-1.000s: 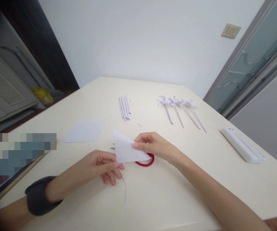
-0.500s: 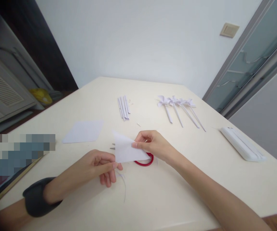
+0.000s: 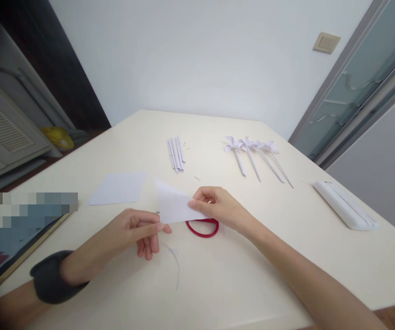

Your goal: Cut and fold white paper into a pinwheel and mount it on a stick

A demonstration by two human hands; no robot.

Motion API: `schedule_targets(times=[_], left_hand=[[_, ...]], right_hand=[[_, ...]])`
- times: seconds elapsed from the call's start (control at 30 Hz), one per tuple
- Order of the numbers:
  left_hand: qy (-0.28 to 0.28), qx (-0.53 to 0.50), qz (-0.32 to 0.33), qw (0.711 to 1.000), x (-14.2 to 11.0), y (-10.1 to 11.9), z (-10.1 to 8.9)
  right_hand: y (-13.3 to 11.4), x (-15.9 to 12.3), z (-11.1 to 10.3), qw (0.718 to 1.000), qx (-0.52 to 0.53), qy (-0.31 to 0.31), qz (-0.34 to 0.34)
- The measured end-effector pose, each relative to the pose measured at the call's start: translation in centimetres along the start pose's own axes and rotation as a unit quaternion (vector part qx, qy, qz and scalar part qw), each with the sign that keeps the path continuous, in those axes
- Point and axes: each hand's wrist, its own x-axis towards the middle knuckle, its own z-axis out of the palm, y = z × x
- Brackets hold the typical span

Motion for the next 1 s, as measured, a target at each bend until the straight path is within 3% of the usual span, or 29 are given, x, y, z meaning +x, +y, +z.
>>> schedule_targets(times=[0.43, 1.0], left_hand=[[0.008, -0.004, -0.006, 1.0, -0.1, 0.2, 0.1], [0.041, -0.001, -0.019, 0.999, -0.4, 1.1, -0.2]], right_hand=[[0.5, -0.1, 0.2, 0.999, 0.043, 0.018, -0.022], [0.7, 0.2, -0.6, 0.999, 0.019, 0.048, -0.002]])
